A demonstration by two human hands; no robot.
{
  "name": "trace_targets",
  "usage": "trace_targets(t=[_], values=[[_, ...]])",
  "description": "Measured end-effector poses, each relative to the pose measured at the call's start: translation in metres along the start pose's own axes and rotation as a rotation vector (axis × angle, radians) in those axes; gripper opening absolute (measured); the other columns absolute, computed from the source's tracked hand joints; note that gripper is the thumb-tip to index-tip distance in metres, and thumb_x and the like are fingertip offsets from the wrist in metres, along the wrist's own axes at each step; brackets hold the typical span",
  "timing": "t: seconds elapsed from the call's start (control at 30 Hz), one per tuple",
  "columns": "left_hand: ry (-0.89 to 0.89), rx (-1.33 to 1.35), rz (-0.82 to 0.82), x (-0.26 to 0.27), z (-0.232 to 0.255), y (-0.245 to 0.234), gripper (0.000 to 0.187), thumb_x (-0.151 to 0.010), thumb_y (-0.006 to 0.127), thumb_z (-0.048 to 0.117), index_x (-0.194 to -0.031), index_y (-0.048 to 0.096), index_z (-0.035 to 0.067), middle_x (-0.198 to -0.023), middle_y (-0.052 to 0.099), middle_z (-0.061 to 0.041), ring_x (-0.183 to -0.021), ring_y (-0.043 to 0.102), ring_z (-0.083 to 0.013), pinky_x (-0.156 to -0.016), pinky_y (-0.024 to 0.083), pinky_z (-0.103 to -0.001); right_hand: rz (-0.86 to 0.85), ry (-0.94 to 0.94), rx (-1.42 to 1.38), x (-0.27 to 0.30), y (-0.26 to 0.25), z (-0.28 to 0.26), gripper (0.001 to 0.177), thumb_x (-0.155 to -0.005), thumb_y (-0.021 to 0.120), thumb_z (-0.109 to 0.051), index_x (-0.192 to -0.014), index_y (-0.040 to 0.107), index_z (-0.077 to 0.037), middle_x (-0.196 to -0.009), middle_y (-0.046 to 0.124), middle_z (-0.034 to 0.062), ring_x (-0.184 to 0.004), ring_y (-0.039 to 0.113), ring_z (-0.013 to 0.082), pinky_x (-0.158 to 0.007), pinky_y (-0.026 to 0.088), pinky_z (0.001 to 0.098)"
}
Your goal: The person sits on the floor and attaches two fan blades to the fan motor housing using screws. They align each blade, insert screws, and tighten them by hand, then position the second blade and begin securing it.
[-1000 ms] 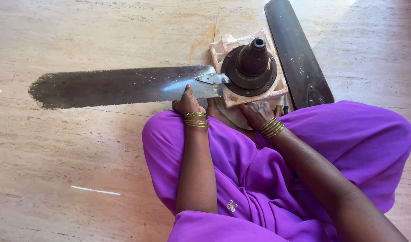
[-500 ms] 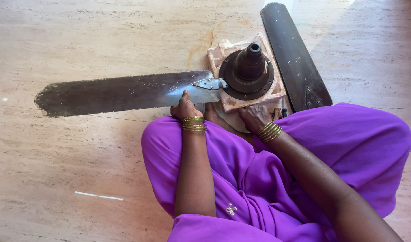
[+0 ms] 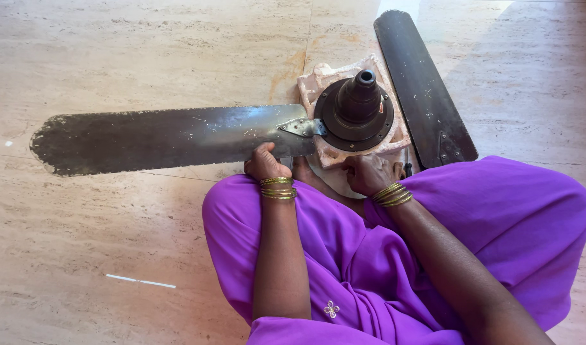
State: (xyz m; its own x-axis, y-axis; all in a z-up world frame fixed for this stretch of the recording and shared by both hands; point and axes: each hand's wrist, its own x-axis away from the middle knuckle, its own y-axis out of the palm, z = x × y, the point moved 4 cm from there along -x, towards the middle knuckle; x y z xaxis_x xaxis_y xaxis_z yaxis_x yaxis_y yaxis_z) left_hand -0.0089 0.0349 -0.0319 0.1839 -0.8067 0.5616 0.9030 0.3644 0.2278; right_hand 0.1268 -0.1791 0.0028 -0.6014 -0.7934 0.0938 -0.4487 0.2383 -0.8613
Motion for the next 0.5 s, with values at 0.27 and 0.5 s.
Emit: trace_targets(t=[0.27, 0.5], values=[[0.021, 0.026, 0.026, -0.014, -0.009, -0.001, 0.039, -0.056, 0.072, -0.003, -0.09, 0.059, -0.015, -0.105, 0.067, -0.023, -0.094, 0.064, -0.0285, -0.092, 0.051, -0.035, -0.08, 0.075, -0.324, -0.008, 0.015, 0.025, 0.021, -0.076, 0.073, -0.011, -0.096, 0.081, -0.007, -0.085, 0.079, 0.0105, -0.08, 0.077, 0.0204, -0.073, 0.06, 0.0343], [-0.037, 0.056, 0.04, -0.007, 0.0, 0.004, 0.032, -0.055, 0.07, -0.004, -0.084, 0.061, -0.014, -0.105, 0.067, -0.023, -0.095, 0.065, -0.0307, -0.094, 0.051, -0.038, -0.226, 0.258, -0.816, -0.016, 0.036, 0.046, 0.016, -0.083, 0.072, 0.001, -0.098, 0.074, 0.001, -0.085, 0.075, 0.0106, -0.071, 0.067, 0.0147, -0.063, 0.055, 0.0301]])
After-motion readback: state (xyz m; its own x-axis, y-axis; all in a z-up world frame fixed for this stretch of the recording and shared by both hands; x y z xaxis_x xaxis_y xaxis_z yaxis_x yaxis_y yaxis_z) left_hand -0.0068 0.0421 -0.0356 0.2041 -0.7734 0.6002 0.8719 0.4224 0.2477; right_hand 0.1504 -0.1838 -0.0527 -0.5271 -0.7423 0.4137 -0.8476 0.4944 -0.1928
